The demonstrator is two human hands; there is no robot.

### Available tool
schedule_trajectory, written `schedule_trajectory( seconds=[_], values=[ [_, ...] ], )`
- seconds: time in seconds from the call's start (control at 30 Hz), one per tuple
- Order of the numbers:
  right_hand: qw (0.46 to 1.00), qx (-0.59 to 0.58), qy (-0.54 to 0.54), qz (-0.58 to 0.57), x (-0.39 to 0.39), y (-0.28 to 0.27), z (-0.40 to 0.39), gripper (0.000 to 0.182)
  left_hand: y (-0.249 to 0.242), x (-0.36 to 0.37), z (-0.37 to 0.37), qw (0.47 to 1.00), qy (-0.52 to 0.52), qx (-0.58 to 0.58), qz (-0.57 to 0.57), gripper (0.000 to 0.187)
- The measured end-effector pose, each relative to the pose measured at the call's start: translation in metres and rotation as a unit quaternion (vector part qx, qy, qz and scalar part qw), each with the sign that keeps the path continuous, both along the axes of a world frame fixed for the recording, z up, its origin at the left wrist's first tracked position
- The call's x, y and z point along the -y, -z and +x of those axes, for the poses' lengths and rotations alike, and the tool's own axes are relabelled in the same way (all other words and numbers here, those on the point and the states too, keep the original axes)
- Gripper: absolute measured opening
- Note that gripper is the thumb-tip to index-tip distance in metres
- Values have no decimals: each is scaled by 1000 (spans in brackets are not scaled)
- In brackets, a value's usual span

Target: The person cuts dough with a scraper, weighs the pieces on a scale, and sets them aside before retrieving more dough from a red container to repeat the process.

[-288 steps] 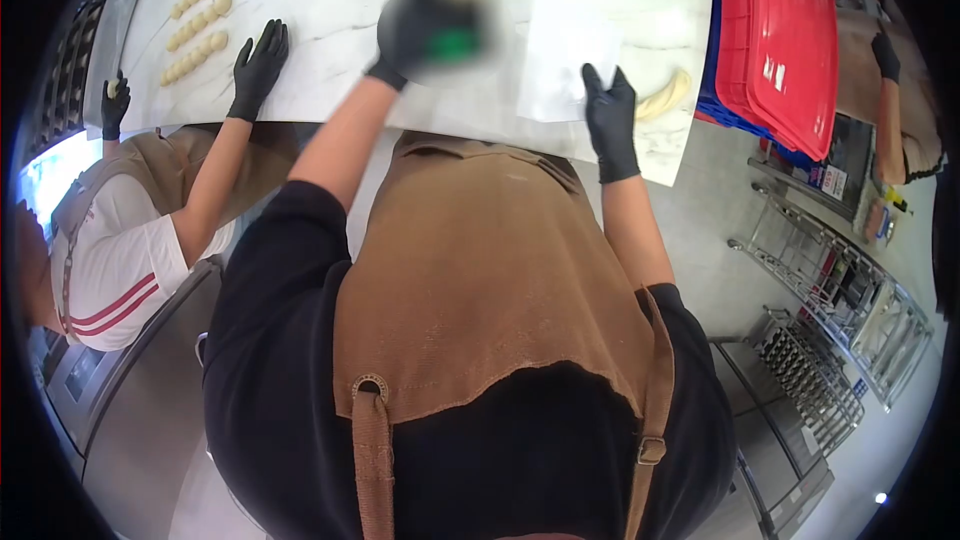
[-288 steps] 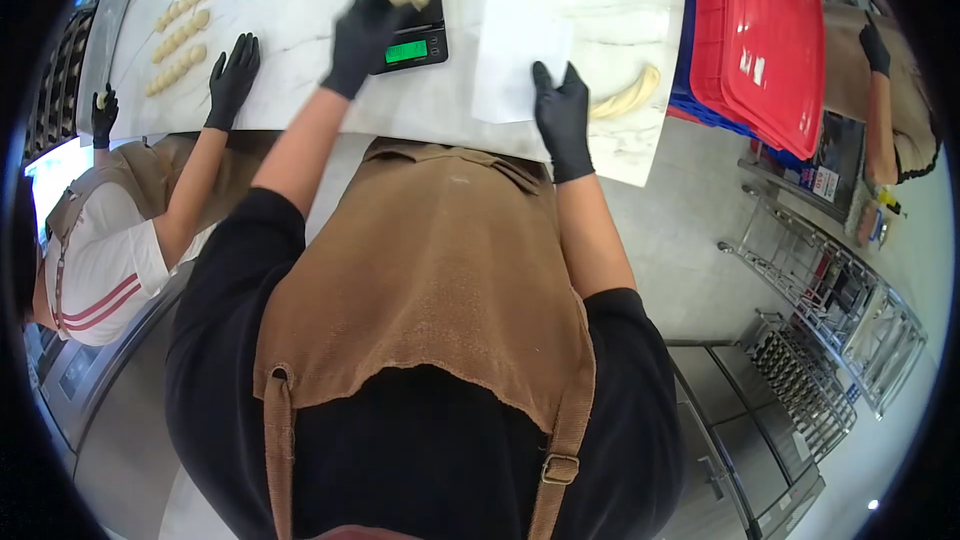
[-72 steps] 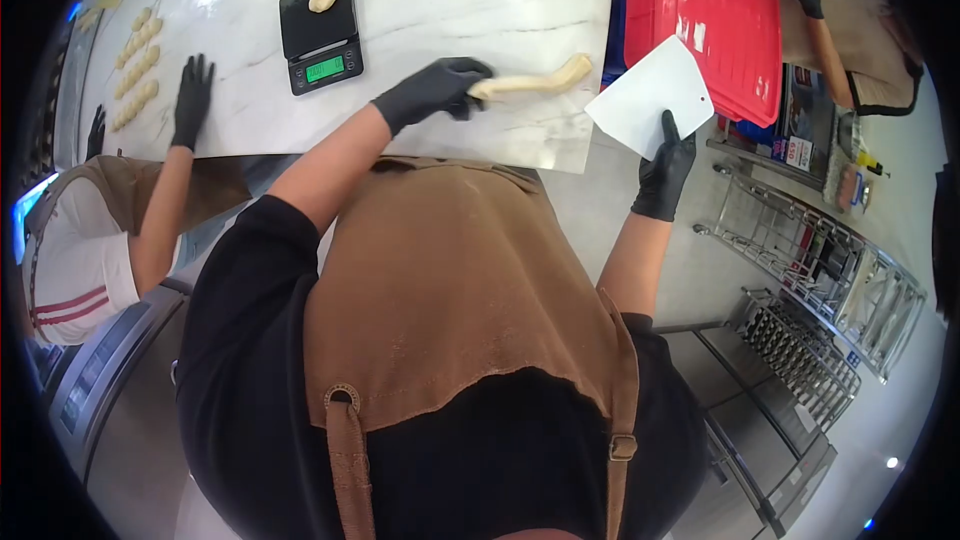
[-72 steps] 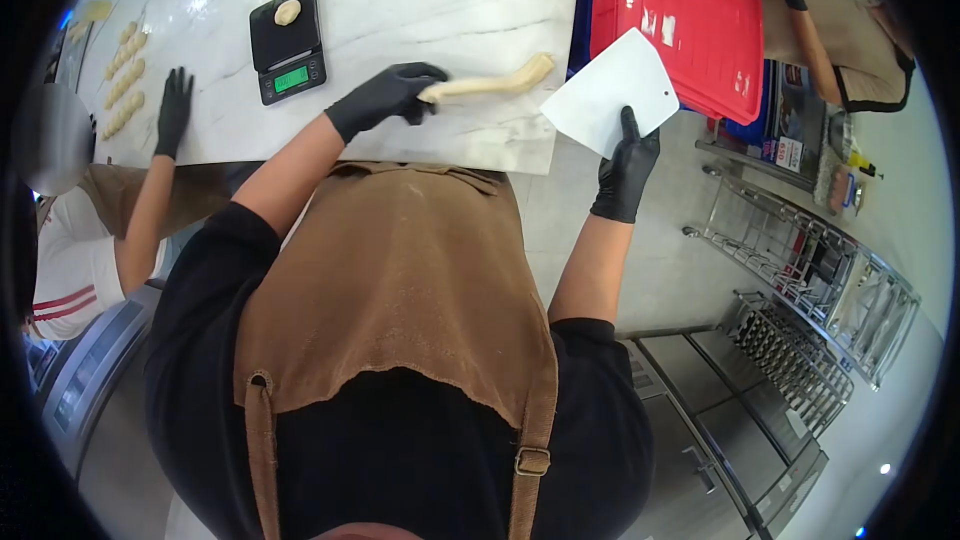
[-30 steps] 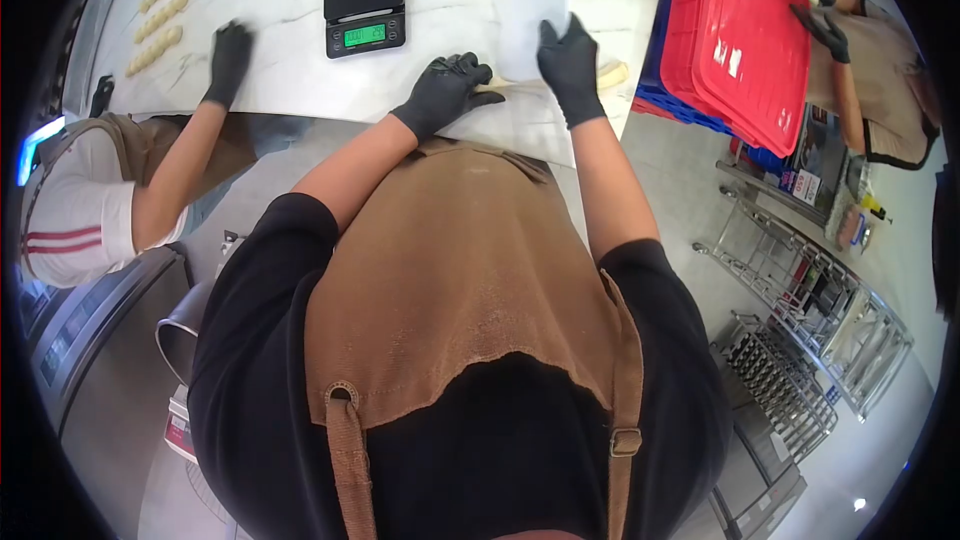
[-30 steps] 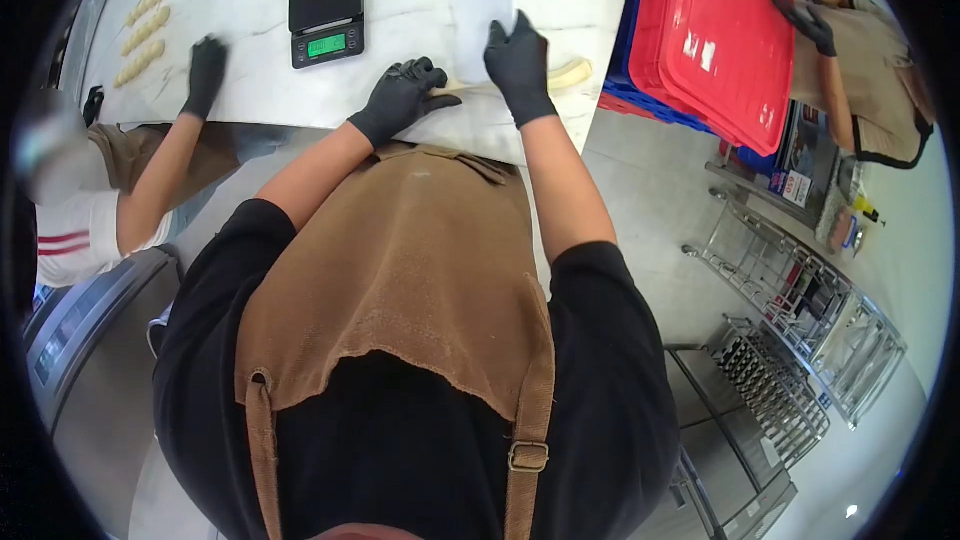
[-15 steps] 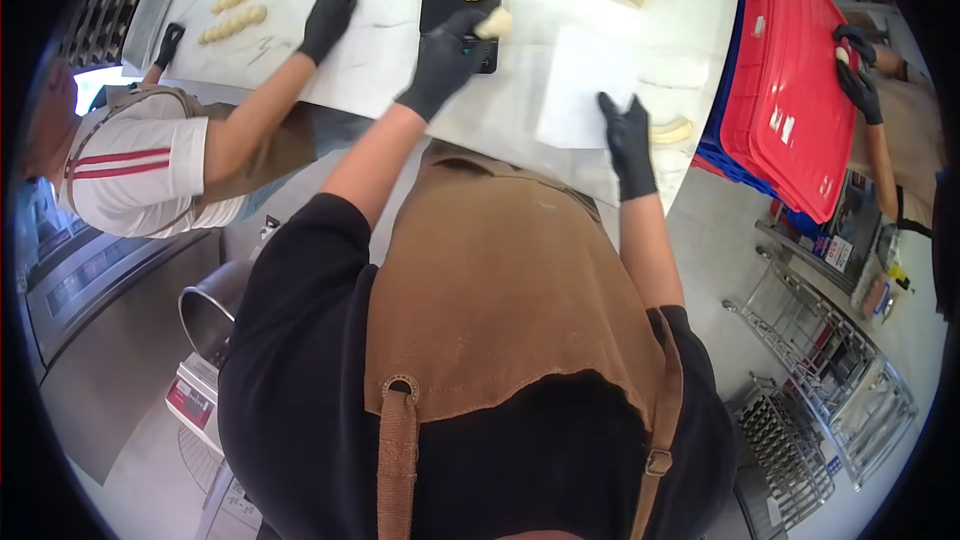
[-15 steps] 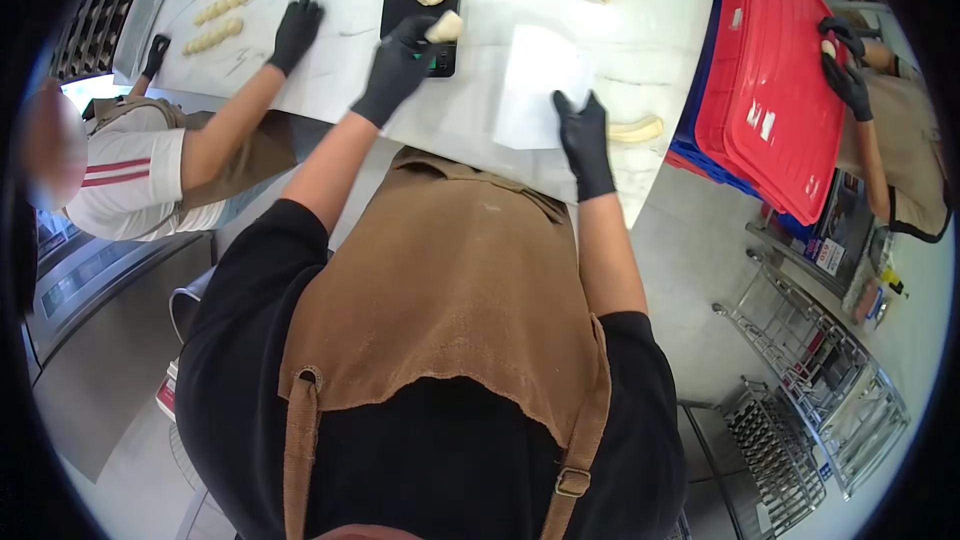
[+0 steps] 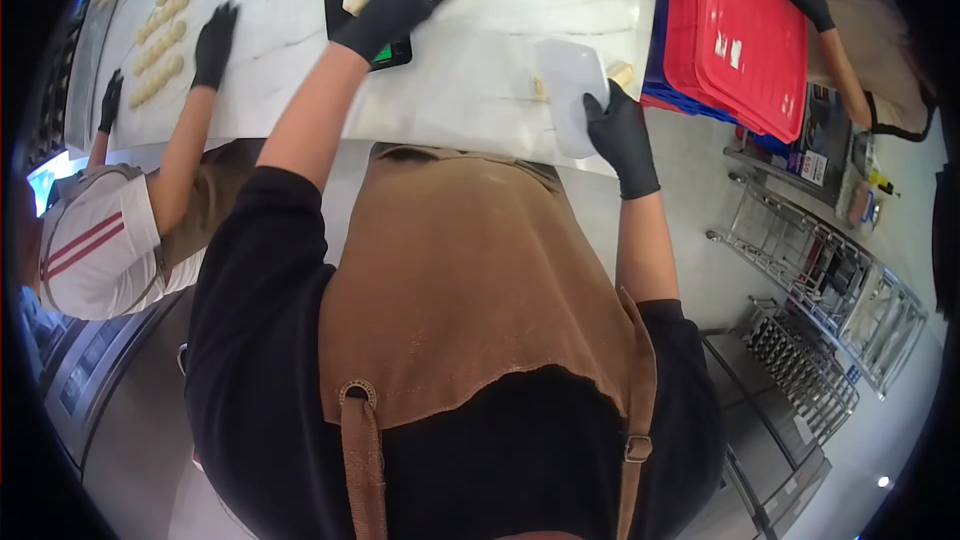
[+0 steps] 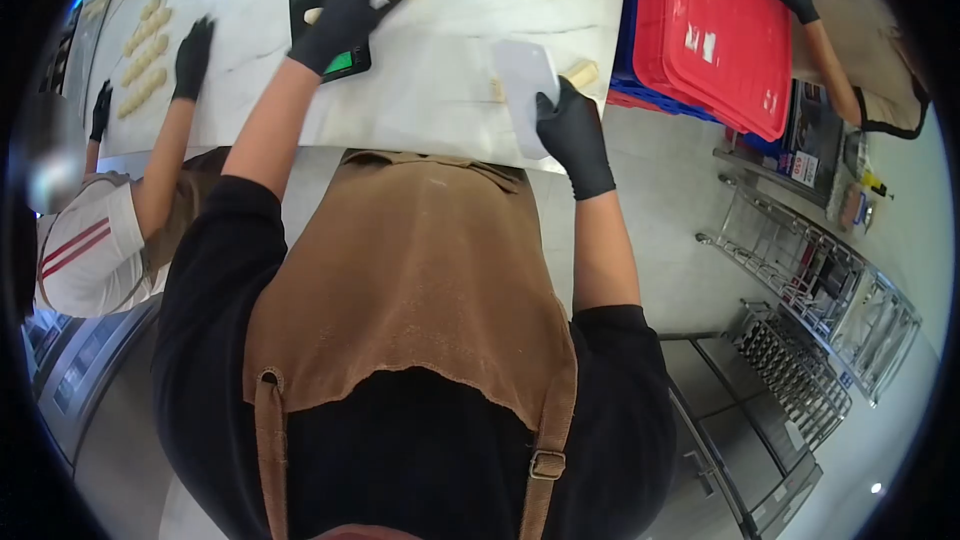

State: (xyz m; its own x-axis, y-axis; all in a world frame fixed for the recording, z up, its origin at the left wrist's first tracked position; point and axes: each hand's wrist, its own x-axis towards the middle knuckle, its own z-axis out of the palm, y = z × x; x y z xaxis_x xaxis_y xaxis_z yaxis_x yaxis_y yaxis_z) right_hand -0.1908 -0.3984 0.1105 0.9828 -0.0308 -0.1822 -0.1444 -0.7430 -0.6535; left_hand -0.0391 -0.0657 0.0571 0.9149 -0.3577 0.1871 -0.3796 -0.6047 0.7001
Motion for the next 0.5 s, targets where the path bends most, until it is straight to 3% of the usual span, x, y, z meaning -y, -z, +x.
schedule_trajectory(
  seconds=[0.03,0.07,0.1,0.17,0.27,0.4,0.47,0.5],
  values=[
    [1000,-18,-5,-24,-6,-2,-2,33,-18,33,-28,996,57,-15,-73,34],
    [998,-34,-11,-47,-8,-4,-2,33,0,54,-40,980,142,-114,-81,32],
    [998,-35,-22,-55,-6,0,-3,33,19,73,-63,974,193,-78,-87,29],
    [996,-37,-42,-70,-3,10,-5,32,44,99,-97,960,234,-140,-64,29],
    [990,-23,-49,-129,-11,22,0,32,64,113,-121,978,195,-55,-58,29],
    [1000,18,4,5,-28,40,42,33,57,116,-113,973,202,-99,-42,36],
    [996,21,9,86,-24,59,52,33,19,106,-99,966,189,-158,75,34],
    [995,20,18,98,-23,60,49,33,11,90,-86,983,125,-135,27,33]
  ],
)
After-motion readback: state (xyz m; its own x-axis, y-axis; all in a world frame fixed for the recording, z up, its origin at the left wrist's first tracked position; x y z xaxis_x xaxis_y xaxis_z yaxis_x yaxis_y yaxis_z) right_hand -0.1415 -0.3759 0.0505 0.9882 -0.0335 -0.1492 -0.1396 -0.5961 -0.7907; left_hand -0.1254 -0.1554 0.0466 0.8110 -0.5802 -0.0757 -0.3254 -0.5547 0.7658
